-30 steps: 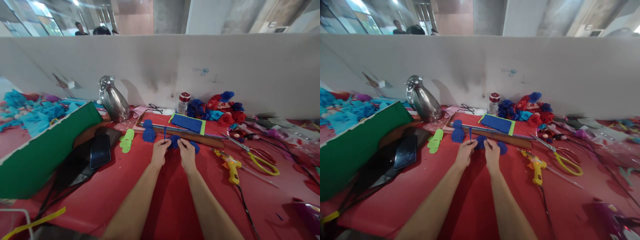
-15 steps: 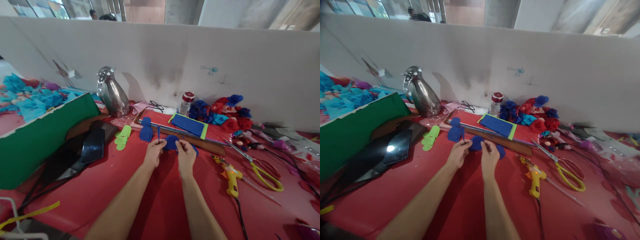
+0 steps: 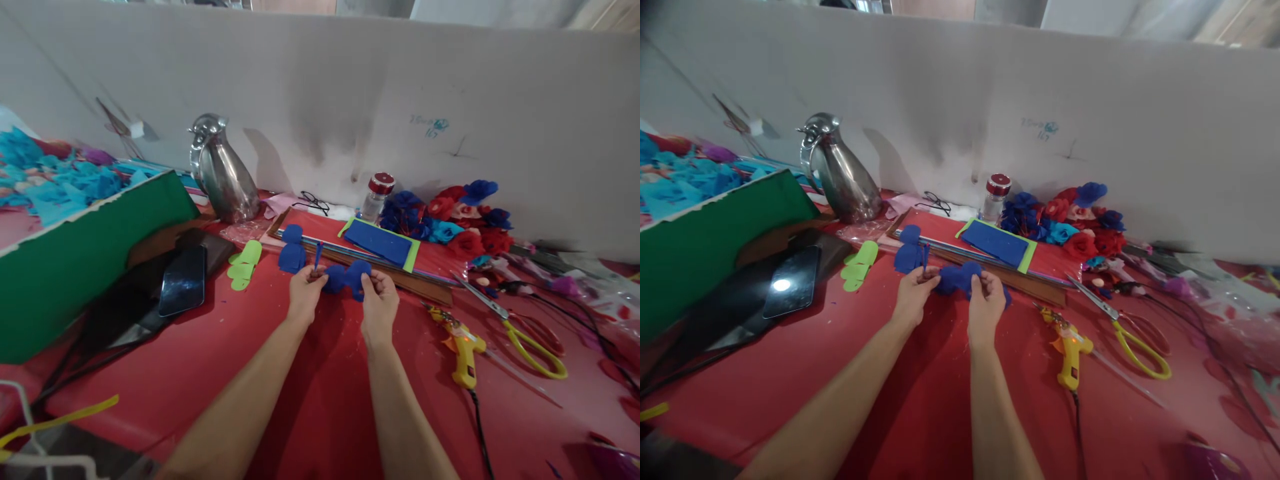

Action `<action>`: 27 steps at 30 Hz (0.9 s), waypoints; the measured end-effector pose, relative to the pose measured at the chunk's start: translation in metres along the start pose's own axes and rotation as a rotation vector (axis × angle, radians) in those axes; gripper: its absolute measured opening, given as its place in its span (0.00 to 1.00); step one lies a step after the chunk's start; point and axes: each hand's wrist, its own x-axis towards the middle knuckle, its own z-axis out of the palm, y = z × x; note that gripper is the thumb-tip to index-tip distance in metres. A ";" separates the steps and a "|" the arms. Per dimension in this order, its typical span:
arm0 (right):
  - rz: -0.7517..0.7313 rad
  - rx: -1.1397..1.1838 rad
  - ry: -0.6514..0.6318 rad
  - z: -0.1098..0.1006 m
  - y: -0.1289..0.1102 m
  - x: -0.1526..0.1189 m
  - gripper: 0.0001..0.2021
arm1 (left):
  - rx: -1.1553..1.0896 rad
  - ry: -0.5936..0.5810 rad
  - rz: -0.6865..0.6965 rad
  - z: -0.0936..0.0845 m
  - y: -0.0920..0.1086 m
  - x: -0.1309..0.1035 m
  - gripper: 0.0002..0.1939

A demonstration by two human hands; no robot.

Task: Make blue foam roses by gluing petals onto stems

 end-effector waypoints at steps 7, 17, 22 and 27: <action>-0.024 -0.037 -0.108 -0.002 0.006 0.003 0.17 | 0.124 -0.001 0.112 0.002 0.004 -0.004 0.09; -0.087 -0.100 -0.217 0.004 -0.006 -0.010 0.17 | -0.065 -0.262 -0.148 0.011 0.020 -0.021 0.12; -0.094 -0.122 -0.214 0.004 -0.002 -0.006 0.17 | -0.046 -0.173 -0.150 0.011 0.022 -0.020 0.15; -0.103 -0.155 -0.224 0.002 0.000 -0.004 0.15 | -0.068 -0.182 -0.166 0.008 0.022 -0.018 0.20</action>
